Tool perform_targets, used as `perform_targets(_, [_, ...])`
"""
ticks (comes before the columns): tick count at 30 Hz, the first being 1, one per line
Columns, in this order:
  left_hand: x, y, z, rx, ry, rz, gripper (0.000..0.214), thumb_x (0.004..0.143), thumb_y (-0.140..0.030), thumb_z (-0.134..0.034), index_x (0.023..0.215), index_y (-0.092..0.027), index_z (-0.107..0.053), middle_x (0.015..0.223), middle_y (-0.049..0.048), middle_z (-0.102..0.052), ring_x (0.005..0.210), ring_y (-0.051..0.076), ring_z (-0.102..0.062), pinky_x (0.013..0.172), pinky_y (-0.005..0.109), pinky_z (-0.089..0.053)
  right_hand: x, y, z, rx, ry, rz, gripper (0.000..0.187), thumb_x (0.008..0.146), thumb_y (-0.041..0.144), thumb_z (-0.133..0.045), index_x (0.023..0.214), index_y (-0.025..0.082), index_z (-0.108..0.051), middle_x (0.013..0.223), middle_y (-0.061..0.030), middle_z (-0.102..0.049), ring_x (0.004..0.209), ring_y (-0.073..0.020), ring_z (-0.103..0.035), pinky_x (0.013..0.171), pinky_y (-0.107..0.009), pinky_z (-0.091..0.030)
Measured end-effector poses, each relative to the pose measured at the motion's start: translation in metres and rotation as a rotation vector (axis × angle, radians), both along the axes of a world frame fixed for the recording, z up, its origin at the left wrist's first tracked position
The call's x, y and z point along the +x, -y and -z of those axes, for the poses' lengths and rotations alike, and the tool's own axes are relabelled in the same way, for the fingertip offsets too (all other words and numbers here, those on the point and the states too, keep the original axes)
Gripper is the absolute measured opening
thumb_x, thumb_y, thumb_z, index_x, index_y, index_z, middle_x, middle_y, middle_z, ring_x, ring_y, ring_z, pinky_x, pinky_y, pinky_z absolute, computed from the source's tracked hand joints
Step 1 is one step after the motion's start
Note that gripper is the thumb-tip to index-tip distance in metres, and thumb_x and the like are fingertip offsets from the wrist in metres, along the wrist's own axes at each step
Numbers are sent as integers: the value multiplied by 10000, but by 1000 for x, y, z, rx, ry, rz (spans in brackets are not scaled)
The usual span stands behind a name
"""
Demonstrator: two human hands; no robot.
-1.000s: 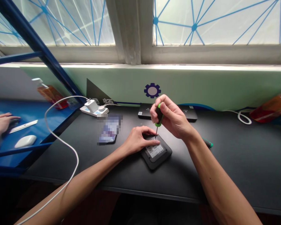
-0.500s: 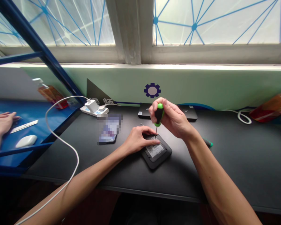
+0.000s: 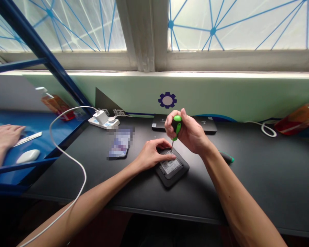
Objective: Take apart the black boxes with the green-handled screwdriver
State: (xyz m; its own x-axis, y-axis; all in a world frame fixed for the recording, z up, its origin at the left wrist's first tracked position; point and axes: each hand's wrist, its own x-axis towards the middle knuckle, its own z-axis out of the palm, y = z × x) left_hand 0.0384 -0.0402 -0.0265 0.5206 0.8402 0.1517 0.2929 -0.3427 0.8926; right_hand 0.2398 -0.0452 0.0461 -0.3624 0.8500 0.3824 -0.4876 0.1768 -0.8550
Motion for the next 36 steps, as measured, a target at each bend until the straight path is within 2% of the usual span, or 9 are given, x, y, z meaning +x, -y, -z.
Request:
perform_targets(4, [0,0,2,-13,20,15,340,785,-406,-1017,968,-190,-829,988,34,-840,946,217,-770,928,315,-579,1,1,1,-10,10,20,354,1022,584,-818,1089,300,-618,808,16,-556,663,-188,-435,647,-314,-380])
perform_targets(8, [0,-2,6,-5,22,16,328,790,-408,-1015,962,-194,-837,1014,42,-848,968,222,-773,960,325,-579,2,0,0,11,40,40,351,1087,597,-714,1006,260,-660,861,-23,-588,711,-203,-495,693,-343,-427])
perform_targets(11, [0,-3,7,2,28,17,327,793,-415,-1015,962,-194,-841,1009,45,-852,969,226,-776,966,332,-582,1,0,0,-1,32,14,437,1105,638,-656,935,236,-675,811,-17,-537,671,-187,-448,670,-337,-400])
perform_targets(17, [0,-2,5,10,20,12,326,789,-409,-1017,968,-192,-851,1005,53,-854,961,229,-784,941,329,-591,1,1,1,-9,6,22,351,1031,587,-807,1102,303,-613,817,17,-578,655,-184,-439,659,-316,-390])
perform_targets(19, [0,-2,5,10,20,15,329,785,-408,-1019,967,-190,-852,1011,55,-857,965,228,-786,945,326,-592,2,1,0,12,13,23,304,1089,564,-734,1059,277,-643,841,-5,-601,689,-191,-490,687,-329,-419])
perform_targets(23, [0,-2,5,10,16,16,334,785,-426,-1015,965,-192,-857,1013,60,-860,967,233,-787,945,329,-599,1,1,-2,-1,18,23,433,1108,631,-660,929,237,-663,801,-10,-537,666,-182,-456,658,-333,-423])
perform_targets(29, [0,-3,5,-16,20,16,349,781,-449,-1010,967,-195,-859,1007,64,-859,957,244,-790,911,333,-611,1,2,0,-7,25,77,397,975,571,-873,1073,302,-599,816,17,-548,677,-190,-446,657,-321,-425])
perform_targets(32, [0,-2,4,-14,23,16,345,780,-443,-1011,962,-193,-857,1011,67,-862,959,241,-794,916,329,-612,2,0,0,3,66,81,362,1025,605,-793,1033,280,-635,855,-15,-582,704,-208,-488,687,-352,-464])
perform_targets(36, [0,-2,4,-16,23,13,338,776,-422,-1016,963,-188,-858,1016,66,-864,959,236,-796,924,324,-608,2,-1,3,-12,46,54,403,1032,660,-756,1058,269,-662,832,-4,-542,648,-182,-408,643,-334,-422])
